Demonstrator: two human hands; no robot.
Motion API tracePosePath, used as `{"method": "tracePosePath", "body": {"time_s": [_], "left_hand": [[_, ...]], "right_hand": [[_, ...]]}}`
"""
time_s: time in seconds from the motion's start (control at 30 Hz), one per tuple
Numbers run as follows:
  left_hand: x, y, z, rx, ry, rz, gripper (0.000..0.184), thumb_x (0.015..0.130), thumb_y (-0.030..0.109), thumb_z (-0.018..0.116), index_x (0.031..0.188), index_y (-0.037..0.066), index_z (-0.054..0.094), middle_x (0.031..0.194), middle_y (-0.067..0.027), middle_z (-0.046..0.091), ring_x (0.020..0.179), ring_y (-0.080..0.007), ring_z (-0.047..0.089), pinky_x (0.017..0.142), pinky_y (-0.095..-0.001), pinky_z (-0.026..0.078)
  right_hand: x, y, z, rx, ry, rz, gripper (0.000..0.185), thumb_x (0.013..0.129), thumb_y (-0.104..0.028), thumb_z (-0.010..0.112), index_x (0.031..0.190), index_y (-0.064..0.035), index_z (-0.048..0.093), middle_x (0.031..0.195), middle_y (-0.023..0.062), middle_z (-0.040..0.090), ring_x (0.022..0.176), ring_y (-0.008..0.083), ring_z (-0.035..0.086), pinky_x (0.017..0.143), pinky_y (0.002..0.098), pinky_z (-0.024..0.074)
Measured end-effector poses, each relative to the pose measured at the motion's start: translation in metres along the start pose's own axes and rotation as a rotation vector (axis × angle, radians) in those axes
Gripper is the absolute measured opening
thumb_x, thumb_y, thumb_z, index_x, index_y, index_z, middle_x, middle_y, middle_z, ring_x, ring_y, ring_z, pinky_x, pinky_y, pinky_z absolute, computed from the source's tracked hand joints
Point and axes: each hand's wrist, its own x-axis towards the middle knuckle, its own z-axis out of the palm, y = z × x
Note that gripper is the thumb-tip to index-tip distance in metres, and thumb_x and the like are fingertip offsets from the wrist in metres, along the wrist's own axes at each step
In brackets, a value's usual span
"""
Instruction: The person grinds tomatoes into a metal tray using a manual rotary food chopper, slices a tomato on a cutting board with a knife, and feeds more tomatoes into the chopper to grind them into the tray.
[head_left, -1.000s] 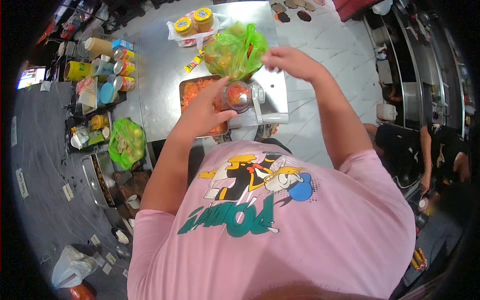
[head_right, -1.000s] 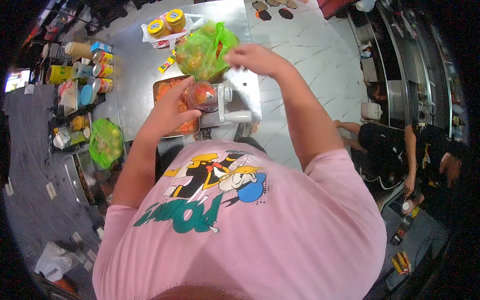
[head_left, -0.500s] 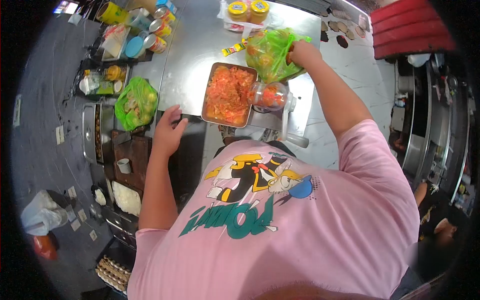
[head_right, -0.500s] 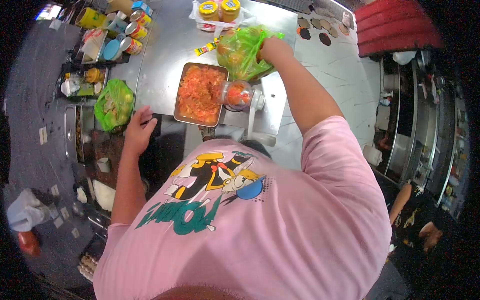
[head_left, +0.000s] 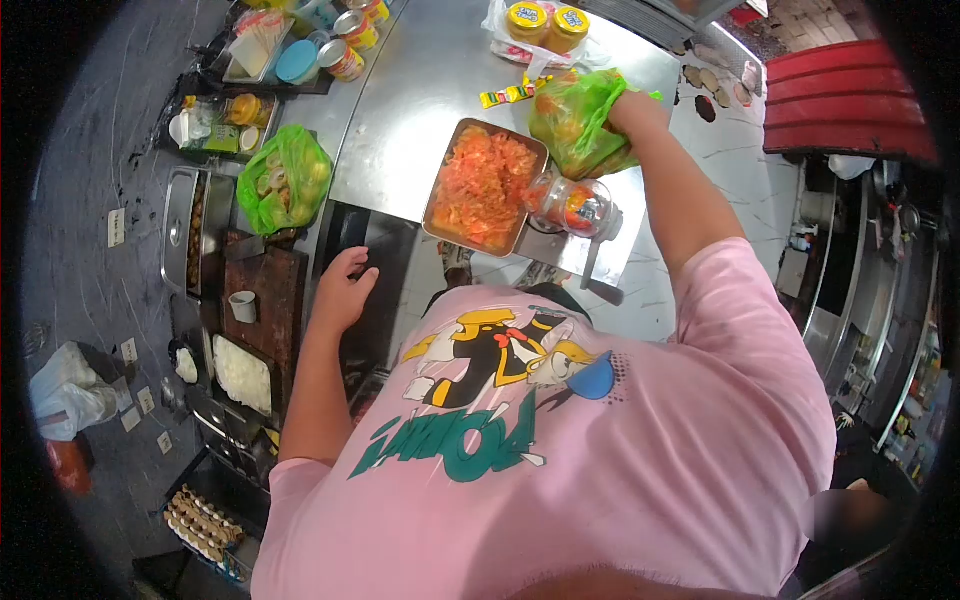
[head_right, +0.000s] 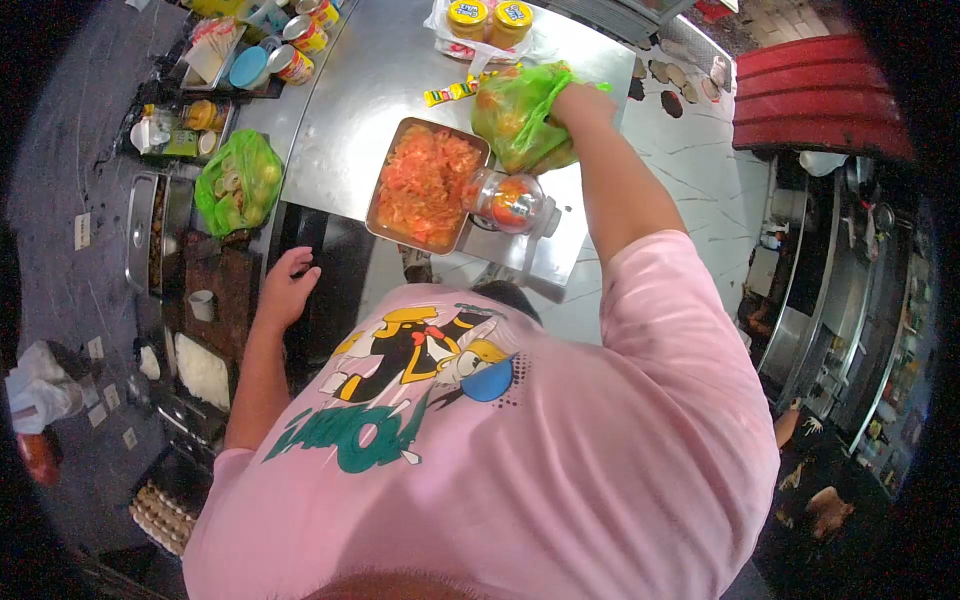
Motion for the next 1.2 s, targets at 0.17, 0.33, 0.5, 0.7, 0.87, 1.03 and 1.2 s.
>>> {"method": "tracePosePath", "body": {"time_s": [0.17,0.33,0.5,0.7,0.87,1.03,1.2], "left_hand": [[-0.008,-0.01,-0.013,0.043,0.007,-0.061,0.048,0.101,0.015,0.08,0.145,0.005,0.066,0.135,-0.0174,0.076,0.122,-0.0282,0.074,0.106,-0.0406,0.058],[-0.005,-0.028,-0.016,0.025,0.005,-0.1,0.049,0.1,0.016,0.081,0.145,0.004,0.066,0.134,-0.0162,0.075,0.12,-0.0265,0.073,0.102,-0.0395,0.058],[0.003,-0.029,-0.021,-0.01,-0.018,-0.084,0.051,0.1,0.016,0.081,0.146,0.003,0.064,0.134,-0.0153,0.074,0.12,-0.0247,0.072,0.101,-0.0392,0.059],[0.03,-0.007,-0.031,-0.038,-0.018,-0.019,0.046,0.102,0.013,0.079,0.145,0.005,0.065,0.134,-0.0162,0.076,0.12,-0.0265,0.073,0.106,-0.0396,0.057],[0.071,0.037,-0.038,-0.033,-0.057,0.148,0.045,0.103,0.014,0.077,0.145,0.004,0.066,0.139,-0.0146,0.073,0.123,-0.024,0.071,0.105,-0.0383,0.057],[0.085,0.145,-0.027,-0.209,-0.139,0.363,0.035,0.105,0.01,0.075,0.137,0.0,0.068,0.129,-0.0123,0.075,0.116,-0.0193,0.072,0.104,-0.0352,0.056],[0.058,0.252,-0.001,-0.151,-0.181,0.89,0.027,0.095,0.009,0.085,0.117,0.003,0.07,0.113,-0.008,0.07,0.102,-0.0177,0.07,0.092,-0.0334,0.058]], "right_hand": [[0.014,-0.002,0.002,0.028,-0.048,0.067,0.056,0.103,-0.05,0.062,0.149,-0.0207,0.072,0.153,0.0113,0.071,0.139,0.0329,0.069,0.115,0.0548,0.0488],[0.029,0.012,0.012,0.023,-0.029,0.045,0.064,0.101,-0.054,0.063,0.154,-0.0205,0.067,0.152,0.0115,0.072,0.14,0.0328,0.069,0.116,0.0543,0.0476],[0.017,0.029,-0.006,0.213,0.076,0.054,0.059,0.097,-0.052,0.068,0.144,-0.0173,0.073,0.144,0.0159,0.075,0.133,0.0338,0.072,0.111,0.05,0.053],[-0.032,0.09,-0.028,1.469,-0.262,0.058,0.056,0.103,-0.048,0.058,0.129,-0.0002,0.066,0.11,0.0225,0.079,0.082,0.0231,0.075,0.074,0.0342,0.059],[-0.134,0.082,-0.061,1.984,-0.472,-0.214,0.05,0.11,-0.045,0.041,0.125,-0.0023,0.064,0.102,0.0245,0.076,0.072,0.0235,0.064,0.069,0.0349,0.0541],[-0.198,0.064,-0.062,2.198,-0.576,-0.204,0.058,0.113,-0.052,0.036,0.126,-0.0023,0.062,0.1,0.0291,0.074,0.076,0.026,0.064,0.068,0.0328,0.0536],[-0.273,0.019,-0.065,2.154,-0.591,-0.317,0.062,0.117,-0.052,0.03,0.136,-0.0007,0.058,0.099,0.0298,0.077,0.061,0.0296,0.07,0.06,0.0383,0.0561]]}}
